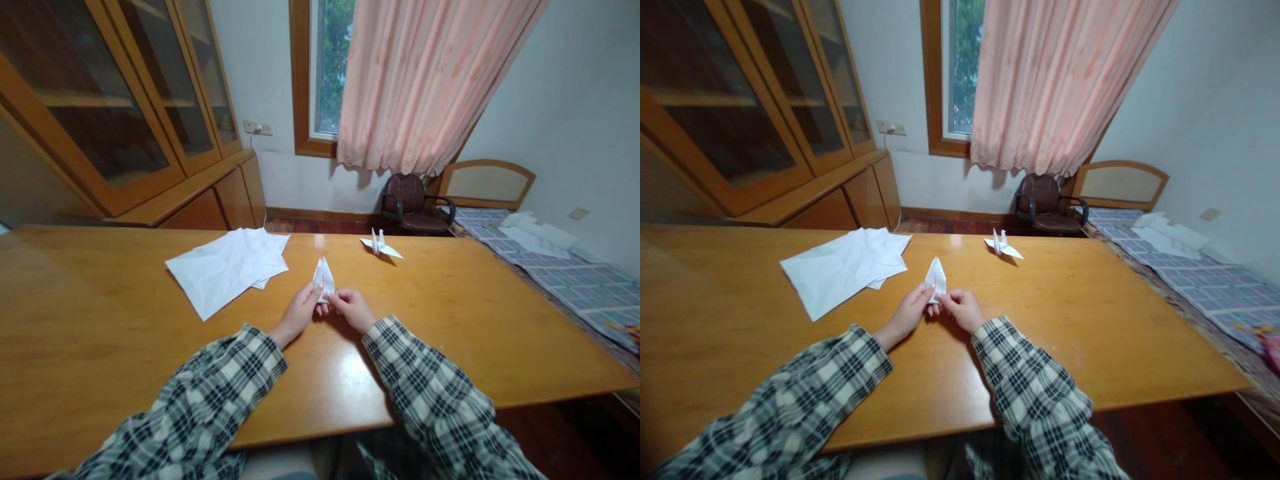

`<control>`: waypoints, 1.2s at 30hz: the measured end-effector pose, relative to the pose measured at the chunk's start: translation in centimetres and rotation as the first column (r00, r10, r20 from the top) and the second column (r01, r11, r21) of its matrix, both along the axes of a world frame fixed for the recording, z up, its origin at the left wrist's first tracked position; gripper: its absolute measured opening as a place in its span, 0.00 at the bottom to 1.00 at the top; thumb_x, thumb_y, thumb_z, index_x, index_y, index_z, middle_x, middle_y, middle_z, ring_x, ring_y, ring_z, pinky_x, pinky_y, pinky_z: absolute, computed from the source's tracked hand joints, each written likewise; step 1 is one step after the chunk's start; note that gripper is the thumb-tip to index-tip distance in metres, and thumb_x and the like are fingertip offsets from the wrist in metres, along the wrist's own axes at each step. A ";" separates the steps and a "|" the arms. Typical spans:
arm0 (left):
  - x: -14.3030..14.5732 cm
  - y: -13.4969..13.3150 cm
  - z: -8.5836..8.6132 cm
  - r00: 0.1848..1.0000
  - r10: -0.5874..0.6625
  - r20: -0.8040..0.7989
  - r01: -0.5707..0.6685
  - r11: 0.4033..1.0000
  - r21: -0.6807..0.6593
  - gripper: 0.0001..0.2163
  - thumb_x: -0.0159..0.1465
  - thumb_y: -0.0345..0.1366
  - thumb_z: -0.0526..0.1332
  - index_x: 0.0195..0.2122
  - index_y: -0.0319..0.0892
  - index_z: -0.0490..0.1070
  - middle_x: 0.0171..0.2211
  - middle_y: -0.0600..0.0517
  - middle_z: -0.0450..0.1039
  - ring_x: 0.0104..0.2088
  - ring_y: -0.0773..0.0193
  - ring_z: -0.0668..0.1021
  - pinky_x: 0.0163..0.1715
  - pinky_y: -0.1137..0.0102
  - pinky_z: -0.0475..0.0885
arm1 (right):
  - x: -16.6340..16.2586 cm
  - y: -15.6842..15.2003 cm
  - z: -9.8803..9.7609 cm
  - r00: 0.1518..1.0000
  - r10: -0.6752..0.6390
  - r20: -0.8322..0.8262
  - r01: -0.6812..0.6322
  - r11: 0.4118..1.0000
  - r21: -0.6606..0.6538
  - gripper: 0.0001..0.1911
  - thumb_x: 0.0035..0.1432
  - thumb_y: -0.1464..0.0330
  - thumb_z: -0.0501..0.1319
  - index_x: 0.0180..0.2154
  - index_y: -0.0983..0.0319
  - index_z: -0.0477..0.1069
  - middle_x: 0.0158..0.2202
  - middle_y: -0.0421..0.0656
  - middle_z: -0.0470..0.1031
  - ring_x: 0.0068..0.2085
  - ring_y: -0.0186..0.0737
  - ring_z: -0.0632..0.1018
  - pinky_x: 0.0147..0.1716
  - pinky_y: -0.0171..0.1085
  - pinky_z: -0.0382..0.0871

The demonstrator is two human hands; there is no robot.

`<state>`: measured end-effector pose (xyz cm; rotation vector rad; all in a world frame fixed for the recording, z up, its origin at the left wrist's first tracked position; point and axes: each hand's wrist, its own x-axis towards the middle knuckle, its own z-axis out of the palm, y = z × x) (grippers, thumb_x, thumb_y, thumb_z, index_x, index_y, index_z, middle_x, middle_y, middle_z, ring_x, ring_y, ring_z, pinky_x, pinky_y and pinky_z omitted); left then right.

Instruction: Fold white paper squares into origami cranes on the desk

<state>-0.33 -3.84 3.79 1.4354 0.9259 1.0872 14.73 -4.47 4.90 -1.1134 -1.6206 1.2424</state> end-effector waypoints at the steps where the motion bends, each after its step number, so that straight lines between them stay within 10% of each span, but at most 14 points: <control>1: 0.0 0.0 0.1 1.000 0.000 -0.001 0.000 1.000 0.000 0.18 0.62 0.52 0.52 0.29 0.41 0.63 0.19 0.57 0.68 0.19 0.70 0.70 0.21 0.74 0.64 | -0.1 -0.1 0.2 1.000 0.005 -0.018 -0.006 1.000 -0.005 0.27 0.52 0.47 0.57 0.17 0.63 0.62 0.16 0.37 0.63 0.20 0.28 0.62 0.21 0.31 0.54; 36: -0.1 -0.4 -0.4 0.996 -0.074 -0.049 0.072 0.996 -0.044 0.17 0.63 0.53 0.51 0.35 0.42 0.60 0.17 0.62 0.59 0.17 0.73 0.65 0.19 0.76 0.64 | 0.2 0.7 -0.8 0.991 -0.062 -0.115 0.059 0.998 -0.027 0.25 0.51 0.46 0.57 0.24 0.62 0.64 0.17 0.34 0.59 0.21 0.30 0.62 0.20 0.31 0.55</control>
